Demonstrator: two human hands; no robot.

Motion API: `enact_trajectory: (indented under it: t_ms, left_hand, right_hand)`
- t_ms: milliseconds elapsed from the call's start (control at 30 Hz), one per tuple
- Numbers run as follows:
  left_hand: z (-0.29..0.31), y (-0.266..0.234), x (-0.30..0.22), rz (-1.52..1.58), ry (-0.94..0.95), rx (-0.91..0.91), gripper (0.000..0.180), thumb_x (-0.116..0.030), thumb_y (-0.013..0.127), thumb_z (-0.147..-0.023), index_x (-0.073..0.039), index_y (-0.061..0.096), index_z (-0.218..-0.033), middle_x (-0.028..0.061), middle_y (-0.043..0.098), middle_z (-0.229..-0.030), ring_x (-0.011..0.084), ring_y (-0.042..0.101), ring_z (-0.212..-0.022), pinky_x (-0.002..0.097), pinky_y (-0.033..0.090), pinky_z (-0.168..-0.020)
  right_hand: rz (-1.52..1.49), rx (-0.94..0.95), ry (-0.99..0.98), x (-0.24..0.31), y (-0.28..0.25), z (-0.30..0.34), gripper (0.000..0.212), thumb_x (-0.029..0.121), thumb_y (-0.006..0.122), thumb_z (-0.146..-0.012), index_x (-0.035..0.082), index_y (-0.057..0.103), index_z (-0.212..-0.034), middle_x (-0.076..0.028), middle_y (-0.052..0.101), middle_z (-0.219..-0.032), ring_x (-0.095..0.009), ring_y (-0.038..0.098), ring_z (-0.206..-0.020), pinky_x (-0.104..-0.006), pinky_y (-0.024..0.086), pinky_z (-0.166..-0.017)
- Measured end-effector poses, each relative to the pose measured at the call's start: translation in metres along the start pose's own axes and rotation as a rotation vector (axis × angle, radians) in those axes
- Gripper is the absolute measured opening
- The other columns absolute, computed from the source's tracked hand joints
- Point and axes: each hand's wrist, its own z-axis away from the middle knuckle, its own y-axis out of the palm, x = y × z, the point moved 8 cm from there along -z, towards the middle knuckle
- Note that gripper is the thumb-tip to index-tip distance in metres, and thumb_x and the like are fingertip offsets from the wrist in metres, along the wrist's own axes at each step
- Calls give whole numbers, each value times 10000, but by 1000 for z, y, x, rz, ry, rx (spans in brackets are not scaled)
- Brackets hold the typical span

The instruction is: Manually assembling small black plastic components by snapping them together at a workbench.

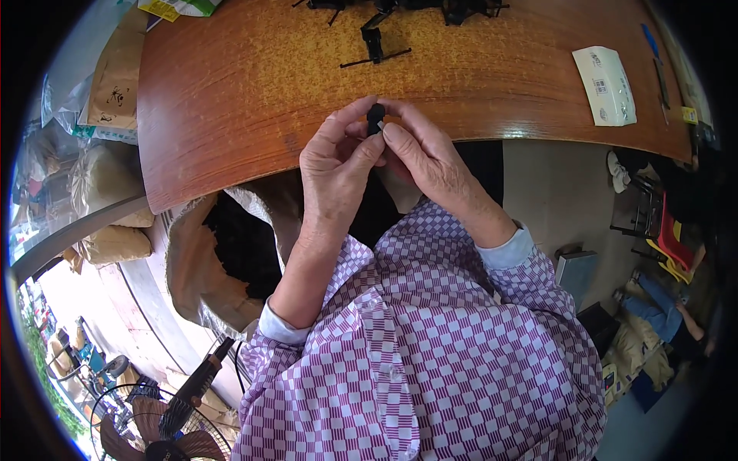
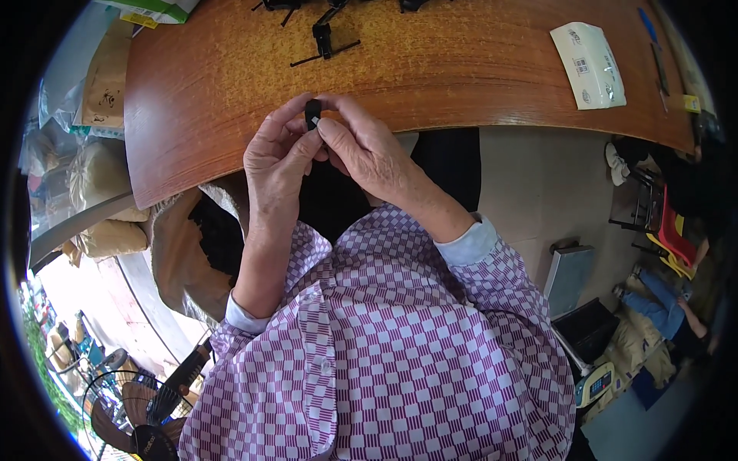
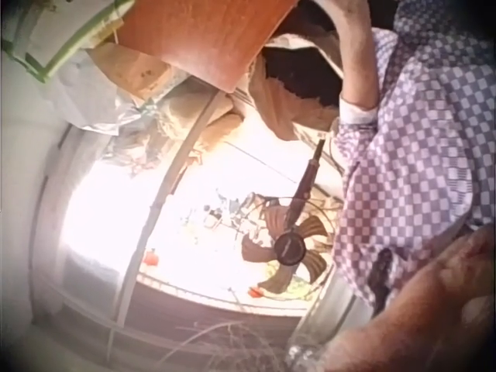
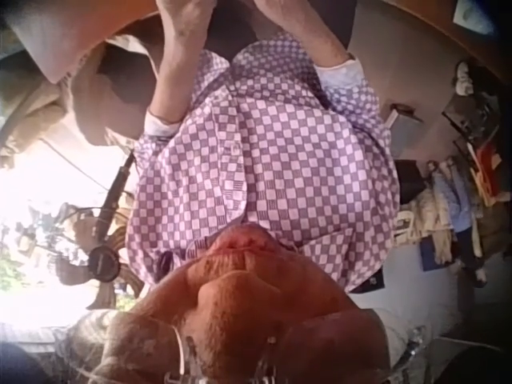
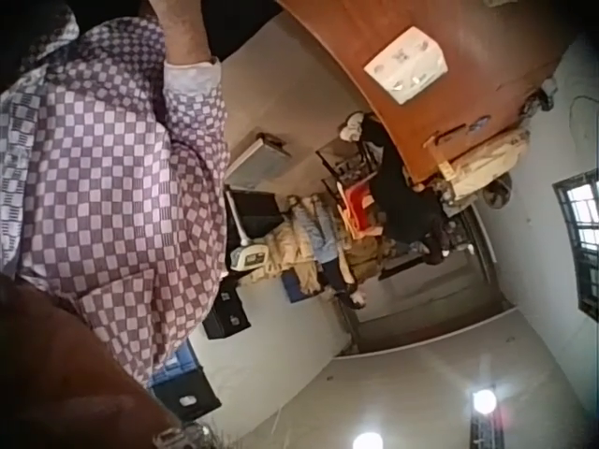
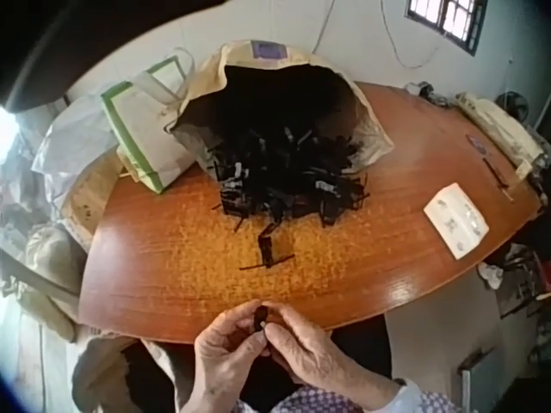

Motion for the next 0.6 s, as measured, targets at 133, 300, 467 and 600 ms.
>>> enact_trajectory:
  t_ms: [133,300,467,600]
  left_hand:
    - [0,0,2,-22,49,-5,374,86,583,-852,-35,585,-1206,-4,581,-883,57,560,-734,189,489,-691]
    - [4,6,-22,-563,236,-65,382,73,603,-804,-72,624,-1157,25,570,-828,96,572,-690,221,481,-630]
    - [6,13,-33,-887,402,-84,355,42,626,-769,-87,644,-1099,58,553,-790,144,588,-648,260,476,-580]
    - [0,8,-26,-695,328,-75,318,48,585,-831,-60,596,-1130,47,596,-840,127,620,-714,260,498,-588]
  right_hand:
    - [-11,-15,-63,2,3,-1,376,273,446,-1001,18,464,-1276,-23,560,-910,-70,542,-819,-195,454,-694]
    - [-81,-21,-30,0,4,0,290,211,451,-1001,38,485,-1231,45,509,-784,-9,461,-668,-157,389,-566]
    - [-184,-32,46,-16,8,-3,281,200,463,-996,61,484,-1240,51,486,-776,-12,458,-663,-163,399,-563]
    - [-137,68,-33,0,5,-4,272,200,470,-993,68,492,-1230,39,521,-813,-16,467,-670,-167,406,-568]
